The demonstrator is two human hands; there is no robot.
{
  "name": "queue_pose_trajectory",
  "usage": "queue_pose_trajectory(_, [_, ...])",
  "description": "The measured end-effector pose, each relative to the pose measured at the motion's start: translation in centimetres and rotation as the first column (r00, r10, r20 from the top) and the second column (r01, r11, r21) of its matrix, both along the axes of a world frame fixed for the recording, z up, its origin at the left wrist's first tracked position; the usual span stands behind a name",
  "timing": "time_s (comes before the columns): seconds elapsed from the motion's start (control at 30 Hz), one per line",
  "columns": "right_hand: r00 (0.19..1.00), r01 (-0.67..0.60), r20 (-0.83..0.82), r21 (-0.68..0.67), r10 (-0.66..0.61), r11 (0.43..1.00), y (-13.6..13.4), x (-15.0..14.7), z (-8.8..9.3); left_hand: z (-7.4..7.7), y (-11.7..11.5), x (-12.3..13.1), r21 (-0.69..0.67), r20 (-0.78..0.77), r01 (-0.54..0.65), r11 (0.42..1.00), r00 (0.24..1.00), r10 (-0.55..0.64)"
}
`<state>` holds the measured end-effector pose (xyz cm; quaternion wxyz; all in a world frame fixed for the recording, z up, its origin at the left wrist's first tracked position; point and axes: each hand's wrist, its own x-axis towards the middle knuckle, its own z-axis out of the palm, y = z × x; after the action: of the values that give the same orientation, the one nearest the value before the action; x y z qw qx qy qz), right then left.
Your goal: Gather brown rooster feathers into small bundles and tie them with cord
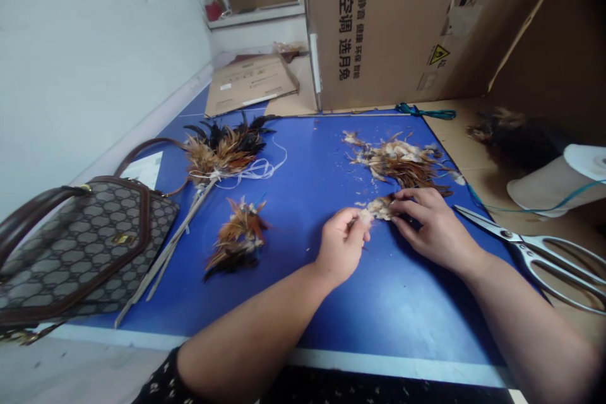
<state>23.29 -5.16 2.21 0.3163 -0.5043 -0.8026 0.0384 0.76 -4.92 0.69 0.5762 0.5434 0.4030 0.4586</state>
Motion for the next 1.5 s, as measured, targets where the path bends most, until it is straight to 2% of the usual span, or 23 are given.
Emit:
queue_pose_trajectory(0.1, [1.000, -0.011, -0.007, -0.027, 0.011, 1.000, 0.2, 0.1, -0.3, 0.2, 0.0, 0.0, -0.003, -0.009, -0.020, 1.000, 1.000, 0.020])
queue_pose_trajectory(0.27, [0.969, 0.112, -0.224, 0.006, -0.108, 0.994, -0.4, -0.6, 0.8, 0.1, 0.2, 0.0, 0.112, -0.008, -0.071, 0.991, 0.997, 0.072])
queue_pose_trajectory(0.4, [0.847, 0.290, -0.431, -0.116, -0.311, 0.950, -1.2, -1.0, 1.6, 0.1, 0.3, -0.1, 0.170, -0.024, -0.123, 0.978, 0.991, 0.129])
queue_pose_trajectory(0.5, [0.782, 0.324, -0.492, -0.204, -0.383, 0.924, -1.4, -1.0, 1.6, 0.4, 0.4, -0.1, 0.194, -0.025, -0.146, 0.970, 0.988, 0.154])
queue_pose_trajectory(0.6, [0.758, 0.287, -0.538, -0.232, -0.368, 0.930, -1.5, -1.2, 1.5, 0.5, 0.4, -0.1, 0.171, -0.011, -0.143, 0.975, 0.989, 0.148])
queue_pose_trajectory(0.73, [0.714, 0.177, -0.618, -0.295, -0.329, 0.939, -1.8, -2.2, 1.4, 0.3, 0.0, 0.1, 0.001, 0.029, -0.081, 0.997, 0.996, 0.081])
queue_pose_trajectory(0.83, [0.698, 0.030, -0.666, -0.339, -0.262, 0.940, -2.2, -3.6, 1.3, 0.1, -0.2, 0.6, -0.093, 0.135, -0.048, 0.994, 0.989, 0.060])
queue_pose_trajectory(0.97, [0.677, -0.126, -0.707, -0.385, -0.204, 0.914, -2.6, -5.5, 1.4, -0.1, -0.5, 1.3, -0.177, 0.326, -0.023, 0.984, 0.942, 0.080])
queue_pose_trajectory(1.1, [0.627, -0.163, -0.741, -0.427, -0.240, 0.889, -2.6, -6.3, 1.6, 0.1, -0.6, 1.5, -0.201, 0.404, -0.007, 0.980, 0.910, 0.090])
queue_pose_trajectory(1.27, [0.562, -0.206, -0.778, -0.459, -0.280, 0.864, -2.5, -6.2, 1.3, 0.4, -0.7, 1.4, -0.172, 0.349, 0.000, 0.985, 0.935, 0.061])
queue_pose_trajectory(1.37, [0.566, -0.221, -0.775, -0.472, -0.282, 0.854, -2.6, -6.2, 0.9, 0.4, -0.8, 1.3, -0.158, 0.332, -0.004, 0.987, 0.942, 0.057])
queue_pose_trajectory(1.5, [0.589, -0.207, -0.755, -0.486, -0.288, 0.849, -2.5, -5.9, 0.9, 0.4, -0.4, 1.2, -0.218, 0.385, 0.007, 0.976, 0.920, 0.080])
